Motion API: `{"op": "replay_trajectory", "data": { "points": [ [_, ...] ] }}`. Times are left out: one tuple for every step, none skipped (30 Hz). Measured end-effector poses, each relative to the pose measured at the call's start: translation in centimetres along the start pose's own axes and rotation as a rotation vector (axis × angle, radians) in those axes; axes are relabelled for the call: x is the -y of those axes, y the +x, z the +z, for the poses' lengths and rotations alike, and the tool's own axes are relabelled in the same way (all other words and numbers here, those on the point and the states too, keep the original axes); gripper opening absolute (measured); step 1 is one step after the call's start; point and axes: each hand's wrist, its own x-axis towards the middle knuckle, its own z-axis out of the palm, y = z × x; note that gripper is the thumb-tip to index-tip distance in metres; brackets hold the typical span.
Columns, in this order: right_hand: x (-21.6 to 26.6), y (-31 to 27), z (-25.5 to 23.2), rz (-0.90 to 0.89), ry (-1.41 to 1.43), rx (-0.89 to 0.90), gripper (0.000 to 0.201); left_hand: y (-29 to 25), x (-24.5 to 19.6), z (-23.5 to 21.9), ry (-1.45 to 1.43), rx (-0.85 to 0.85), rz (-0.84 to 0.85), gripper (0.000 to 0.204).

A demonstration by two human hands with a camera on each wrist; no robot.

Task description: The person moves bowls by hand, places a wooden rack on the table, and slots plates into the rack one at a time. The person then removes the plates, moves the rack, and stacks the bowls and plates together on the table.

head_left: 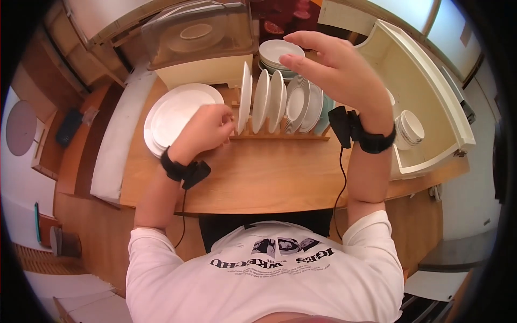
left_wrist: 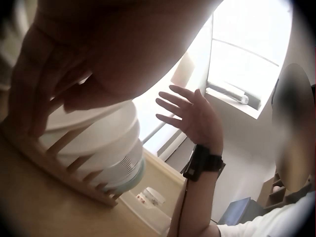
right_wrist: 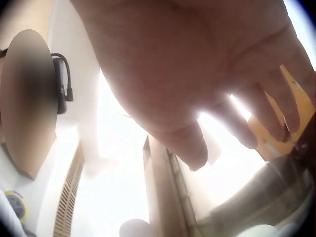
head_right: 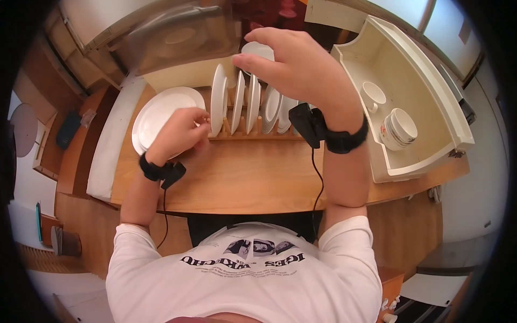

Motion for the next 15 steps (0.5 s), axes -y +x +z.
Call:
{"op": "replay_trajectory", "data": {
  "points": [
    [0.4, -0.1, -0.4, -0.031, 0.036, -0.016, 0.045, 0.3, -0.6, -1.0, 0.069, 0.001, 0.032, 0.019],
    [0.7, -0.3, -0.6, -0.058, 0.072, -0.031, 0.044, 0.4, -2.5, -2.3, -0.047, -0.034, -0.040, 0.024],
    [0.8, -0.5, -0.8, -0.059, 0.175, -0.046, 0.042, 0.7, -4.2, -3.6, -0.088, -0.057, -0.041, 0.026],
    [0.8, -0.7, -0.9, -0.060, 0.277, -0.062, 0.041, 1.2, -4.3, -4.2, -0.205, -0.158, 0.017, 0.027],
    [0.8, -0.8, -1.0, -0.059, 0.379, -0.078, 0.040, 1.8, -6.3, -5.9, -0.259, -0.132, 0.103, 0.026],
    [0.3, -0.7, -0.6, -0.074, 0.397, -0.107, 0.036, 2.0, -8.0, -6.8, -0.328, -0.186, 0.152, 0.024],
    [0.3, -0.5, -0.5, -0.064, 0.345, -0.099, 0.034, 2.1, -9.2, -7.5, -0.396, -0.239, 0.202, 0.023],
    [0.4, -0.4, -0.4, -0.050, 0.294, -0.092, 0.032, 2.2, -10.2, -8.0, -0.446, -0.273, 0.246, 0.023],
    [0.4, -0.3, -0.2, -0.033, 0.242, -0.084, 0.030, 2.2, -11.1, -8.3, -0.498, -0.306, 0.288, 0.023],
    [0.3, -0.1, 0.0, -0.045, 0.226, -0.088, 0.028, 2.3, -11.6, -8.3, -0.551, -0.336, 0.332, 0.023],
    [0.2, 0.2, 0.2, -0.055, 0.209, -0.092, 0.027, 2.3, -12.0, -8.2, -0.557, -0.348, 0.338, 0.023],
    [0.1, 0.4, 0.3, -0.065, 0.192, -0.093, 0.027, 2.2, -12.3, -7.9, -0.564, -0.362, 0.343, 0.022],
    [-0.2, 0.4, 0.4, -0.046, 0.173, -0.092, 0.026, 2.2, -12.3, -7.8, -0.572, -0.379, 0.349, 0.022],
    [-0.4, 0.6, 0.5, -0.027, 0.154, -0.087, 0.026, 2.5, -12.2, -7.7, -0.528, -0.376, 0.341, 0.022],
    [-0.6, 0.7, 0.6, -0.009, 0.136, -0.081, 0.026, 2.7, -11.8, -7.7, -0.485, -0.374, 0.330, 0.022]
  ]
}}
